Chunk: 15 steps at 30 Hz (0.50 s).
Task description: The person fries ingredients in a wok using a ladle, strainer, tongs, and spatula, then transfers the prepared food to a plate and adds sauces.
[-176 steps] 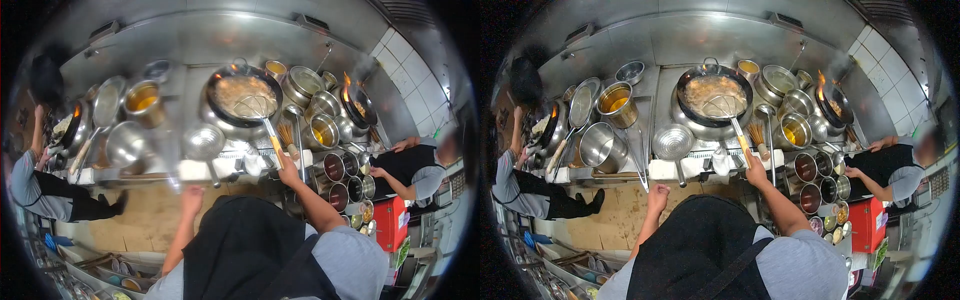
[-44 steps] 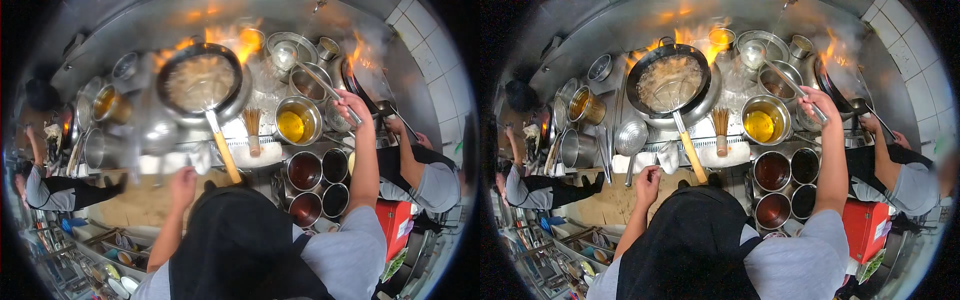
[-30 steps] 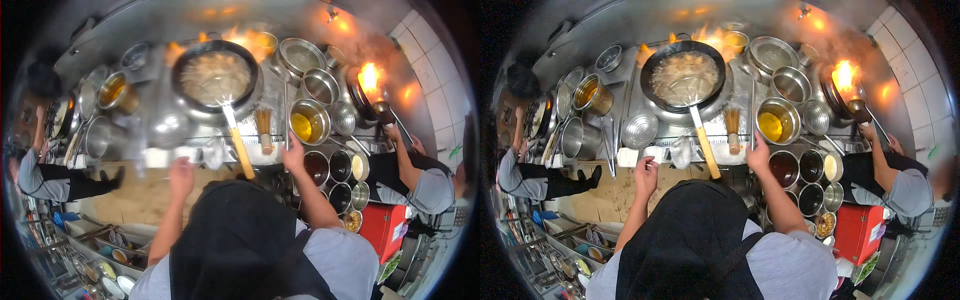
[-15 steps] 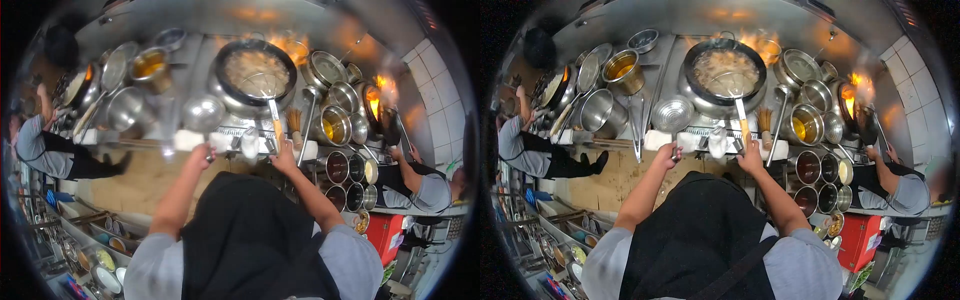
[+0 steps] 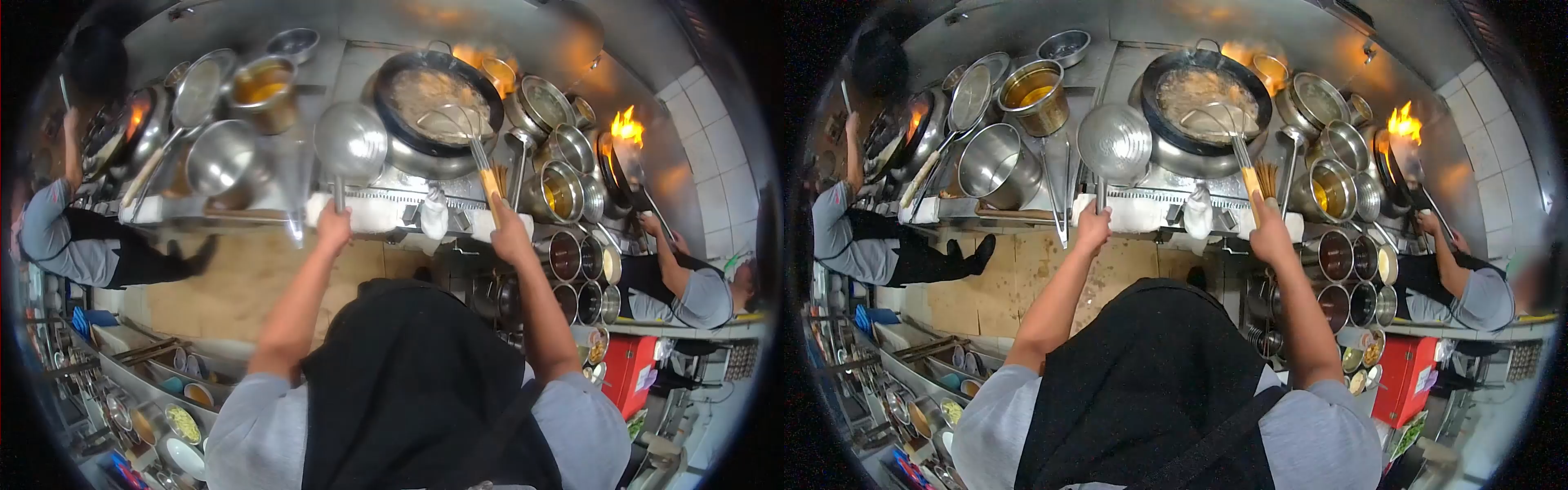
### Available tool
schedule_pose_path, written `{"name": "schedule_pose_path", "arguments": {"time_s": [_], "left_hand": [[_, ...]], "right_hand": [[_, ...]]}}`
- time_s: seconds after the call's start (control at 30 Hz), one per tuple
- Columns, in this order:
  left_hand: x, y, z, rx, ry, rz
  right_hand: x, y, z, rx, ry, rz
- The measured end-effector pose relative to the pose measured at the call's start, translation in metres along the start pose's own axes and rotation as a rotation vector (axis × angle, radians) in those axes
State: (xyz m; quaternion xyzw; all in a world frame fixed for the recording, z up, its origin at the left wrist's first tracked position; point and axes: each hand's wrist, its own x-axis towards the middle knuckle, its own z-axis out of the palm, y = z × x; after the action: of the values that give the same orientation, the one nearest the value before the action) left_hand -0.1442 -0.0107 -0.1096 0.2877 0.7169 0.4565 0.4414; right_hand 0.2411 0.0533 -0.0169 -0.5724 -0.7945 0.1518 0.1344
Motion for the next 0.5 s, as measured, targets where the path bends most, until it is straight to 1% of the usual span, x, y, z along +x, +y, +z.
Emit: {"name": "schedule_pose_path", "arguments": {"time_s": [0.03, 0.1, 0.13, 0.17, 0.23, 0.27, 0.33, 0.37, 0.43, 0.5], "left_hand": [[-0.001, 0.01, -0.004, -0.011, -0.019, -0.001], [-0.011, 0.039, -0.01, -0.098, -0.062, 0.006], [-0.019, 0.058, -0.013, -0.022, -0.072, -0.007], [-0.018, 0.059, -0.014, -0.014, -0.083, -0.002], [-0.016, 0.063, -0.013, -0.073, -0.068, -0.024], [-0.02, 0.068, -0.013, -0.055, -0.077, -0.034], [-0.016, 0.056, -0.012, -0.078, -0.117, -0.055], [-0.012, 0.046, -0.011, -0.101, -0.152, -0.082], [-0.011, 0.03, -0.005, -0.145, -0.155, -0.096], [-0.011, 0.018, 0.0, -0.199, -0.186, -0.294]], "right_hand": [[0.005, -0.007, -0.013, 0.047, -0.053, -0.001], [0.015, -0.039, -0.049, 0.134, -0.103, 0.136], [0.02, -0.045, -0.059, 0.136, -0.098, 0.175], [0.022, -0.056, -0.07, 0.155, -0.128, 0.229], [0.027, -0.064, -0.079, 0.155, -0.154, 0.26], [0.026, -0.058, -0.075, 0.154, -0.146, 0.263], [0.023, -0.034, -0.049, 0.078, -0.04, 0.129], [0.018, -0.028, -0.036, 0.065, -0.04, 0.159], [0.009, 0.015, 0.015, 0.129, 0.045, 0.031], [0.002, 0.031, 0.048, 0.05, 0.142, -0.052]]}}
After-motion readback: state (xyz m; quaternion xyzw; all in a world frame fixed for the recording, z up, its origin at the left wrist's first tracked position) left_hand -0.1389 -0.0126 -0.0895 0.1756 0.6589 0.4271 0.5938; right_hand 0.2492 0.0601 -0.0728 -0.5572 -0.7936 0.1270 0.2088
